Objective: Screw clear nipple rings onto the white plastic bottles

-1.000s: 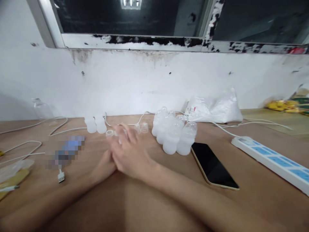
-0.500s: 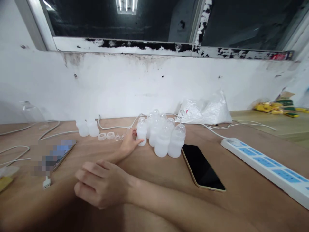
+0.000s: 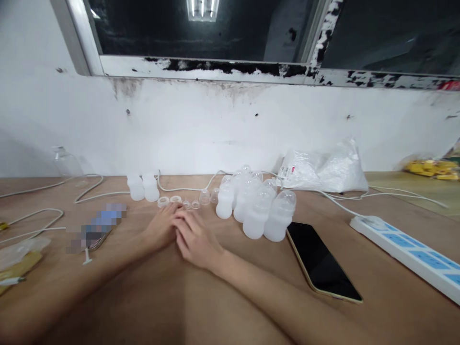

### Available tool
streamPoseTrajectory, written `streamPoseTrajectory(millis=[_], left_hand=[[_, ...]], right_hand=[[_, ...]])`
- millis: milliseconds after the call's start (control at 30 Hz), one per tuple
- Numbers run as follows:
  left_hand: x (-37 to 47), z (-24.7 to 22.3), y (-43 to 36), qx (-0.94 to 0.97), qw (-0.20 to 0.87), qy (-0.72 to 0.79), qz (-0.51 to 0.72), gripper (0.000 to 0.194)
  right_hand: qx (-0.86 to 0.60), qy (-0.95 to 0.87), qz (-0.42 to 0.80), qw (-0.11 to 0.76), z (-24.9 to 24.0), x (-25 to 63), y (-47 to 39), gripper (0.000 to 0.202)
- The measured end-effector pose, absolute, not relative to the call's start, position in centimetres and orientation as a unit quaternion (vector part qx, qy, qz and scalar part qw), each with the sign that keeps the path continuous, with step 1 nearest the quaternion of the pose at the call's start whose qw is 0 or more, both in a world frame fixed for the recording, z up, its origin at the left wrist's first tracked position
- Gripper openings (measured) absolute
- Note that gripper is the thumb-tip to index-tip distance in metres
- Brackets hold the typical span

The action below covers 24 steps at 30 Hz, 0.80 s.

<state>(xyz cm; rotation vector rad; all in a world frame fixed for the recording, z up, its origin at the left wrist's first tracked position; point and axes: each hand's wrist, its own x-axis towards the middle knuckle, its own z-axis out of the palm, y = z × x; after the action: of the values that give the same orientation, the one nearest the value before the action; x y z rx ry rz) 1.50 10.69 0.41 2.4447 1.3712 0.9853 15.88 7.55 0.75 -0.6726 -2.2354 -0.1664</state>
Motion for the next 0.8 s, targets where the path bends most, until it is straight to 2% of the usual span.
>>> streamPoseTrajectory(millis=[100,133,200,267,333,400,533,800], left_hand=[[-2.6,1.2,9.2,0.836,0.023,0.484,0.257,0.024],[-3.5,1.3,9.1,0.843,-0.052,0.500,0.194,0.025],[-4.4,1.4,9.5,0.837,-0.131,0.515,0.130,0.028],[-4.4,1.2,11.0,0.837,-0.149,0.513,0.117,0.034],[-3.6,0.7,13.0,0.841,-0.158,0.505,0.116,0.039],[-2.7,0.0,15.0,0.846,-0.168,0.493,0.118,0.043],[-1.6,-1.0,16.9,0.851,-0.184,0.475,0.127,0.035],[-1.9,0.5,13.1,0.862,-0.162,0.462,0.131,0.016]], right_hand=[[-0.388,-0.848,-0.014,0.361,0.0,16.2,9.4,0.024],[-0.442,-0.834,0.005,0.331,-0.1,16.2,10.1,0.027],[-0.540,-0.801,0.037,0.256,-0.2,15.9,11.4,0.037],[-0.585,-0.781,0.049,0.213,-0.1,15.4,12.7,0.045],[-0.598,-0.775,0.044,0.198,0.0,14.7,13.9,0.045],[-0.607,-0.771,0.033,0.189,0.0,14.1,14.8,0.041],[-0.614,-0.766,0.013,0.188,-0.6,13.6,15.4,0.034],[-0.562,-0.782,0.020,0.270,-1.0,14.2,14.8,0.031]])
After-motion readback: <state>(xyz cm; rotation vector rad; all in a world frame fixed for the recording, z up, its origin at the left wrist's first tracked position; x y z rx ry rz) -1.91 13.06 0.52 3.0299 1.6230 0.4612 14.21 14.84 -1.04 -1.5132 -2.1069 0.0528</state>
